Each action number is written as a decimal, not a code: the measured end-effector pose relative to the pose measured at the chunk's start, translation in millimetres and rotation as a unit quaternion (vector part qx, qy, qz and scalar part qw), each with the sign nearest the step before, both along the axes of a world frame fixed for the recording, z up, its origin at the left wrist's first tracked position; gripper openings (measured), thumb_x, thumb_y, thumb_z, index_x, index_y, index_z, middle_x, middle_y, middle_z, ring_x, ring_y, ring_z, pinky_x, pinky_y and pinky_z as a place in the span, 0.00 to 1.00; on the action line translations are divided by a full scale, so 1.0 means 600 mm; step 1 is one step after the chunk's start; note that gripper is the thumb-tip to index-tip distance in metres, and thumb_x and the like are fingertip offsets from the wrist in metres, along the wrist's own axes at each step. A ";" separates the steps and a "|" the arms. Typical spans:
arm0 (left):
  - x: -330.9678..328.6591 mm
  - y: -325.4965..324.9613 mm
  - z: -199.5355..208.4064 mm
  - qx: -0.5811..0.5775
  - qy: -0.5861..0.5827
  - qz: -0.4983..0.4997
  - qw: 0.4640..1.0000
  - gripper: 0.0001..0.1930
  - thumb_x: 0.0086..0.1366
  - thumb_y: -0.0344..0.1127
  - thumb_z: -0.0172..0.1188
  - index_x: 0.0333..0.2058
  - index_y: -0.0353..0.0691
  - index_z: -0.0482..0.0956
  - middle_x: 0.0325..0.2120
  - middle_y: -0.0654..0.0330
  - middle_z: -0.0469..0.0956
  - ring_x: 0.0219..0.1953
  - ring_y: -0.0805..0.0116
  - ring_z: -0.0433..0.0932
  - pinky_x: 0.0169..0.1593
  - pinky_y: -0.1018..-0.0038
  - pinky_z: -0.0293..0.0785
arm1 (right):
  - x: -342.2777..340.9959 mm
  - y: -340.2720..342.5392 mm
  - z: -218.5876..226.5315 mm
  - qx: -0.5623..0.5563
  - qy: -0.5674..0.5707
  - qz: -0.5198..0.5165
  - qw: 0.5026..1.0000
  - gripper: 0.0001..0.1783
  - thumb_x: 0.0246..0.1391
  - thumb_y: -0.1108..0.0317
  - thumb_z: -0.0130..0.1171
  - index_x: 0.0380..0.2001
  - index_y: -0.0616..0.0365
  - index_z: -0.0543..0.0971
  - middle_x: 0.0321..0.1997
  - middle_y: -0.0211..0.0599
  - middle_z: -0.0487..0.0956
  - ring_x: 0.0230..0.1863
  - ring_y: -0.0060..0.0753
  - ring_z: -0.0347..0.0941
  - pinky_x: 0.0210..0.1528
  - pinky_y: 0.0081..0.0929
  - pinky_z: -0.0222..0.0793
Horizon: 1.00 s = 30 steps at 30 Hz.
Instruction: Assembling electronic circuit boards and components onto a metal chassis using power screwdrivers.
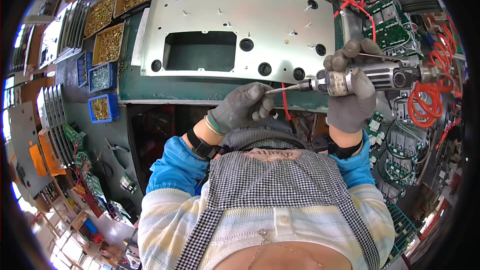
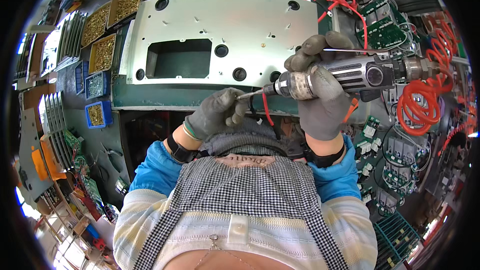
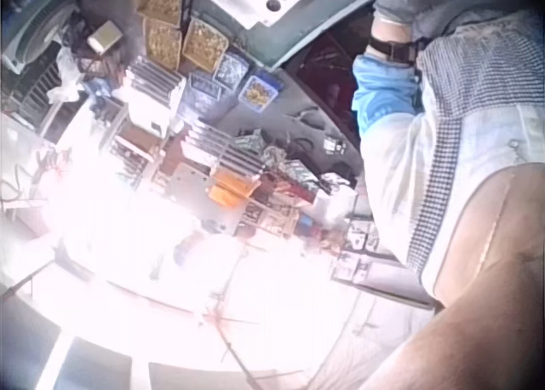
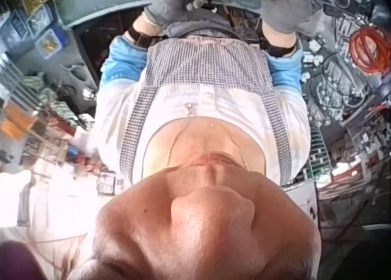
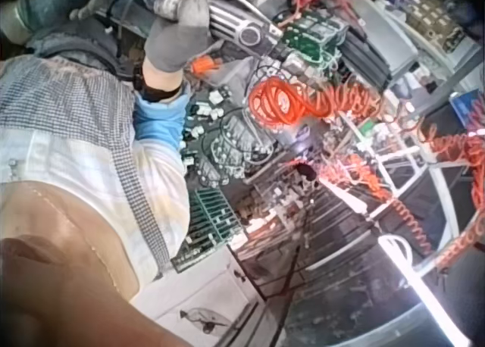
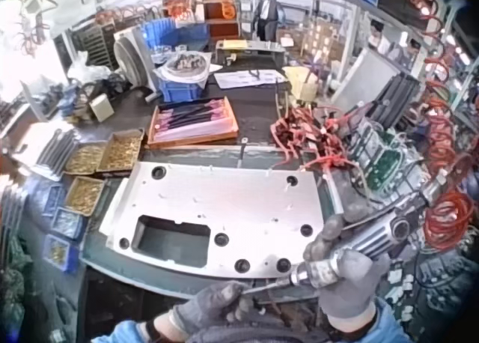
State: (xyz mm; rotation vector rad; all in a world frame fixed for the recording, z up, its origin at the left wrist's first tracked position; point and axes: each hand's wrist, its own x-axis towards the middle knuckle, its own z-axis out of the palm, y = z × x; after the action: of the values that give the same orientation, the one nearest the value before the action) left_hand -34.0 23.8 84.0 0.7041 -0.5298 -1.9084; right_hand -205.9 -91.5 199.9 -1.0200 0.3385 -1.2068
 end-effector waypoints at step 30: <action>-0.010 -0.056 0.067 -0.128 -0.205 -0.043 0.969 0.20 0.68 0.46 0.51 0.43 0.31 0.74 0.22 0.67 0.68 0.25 0.80 0.63 0.30 0.83 0.63 | -0.054 0.002 0.038 -0.033 -0.030 -0.152 0.987 0.24 0.50 0.69 0.53 0.52 0.57 0.68 0.44 0.38 0.74 0.39 0.30 0.71 0.45 0.38 0.67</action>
State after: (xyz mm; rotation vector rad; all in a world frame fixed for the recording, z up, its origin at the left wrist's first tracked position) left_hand -39.8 -9.9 124.0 0.9193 -1.0605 -1.7321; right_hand -238.5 -90.2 222.5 -1.0108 0.4186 -1.5287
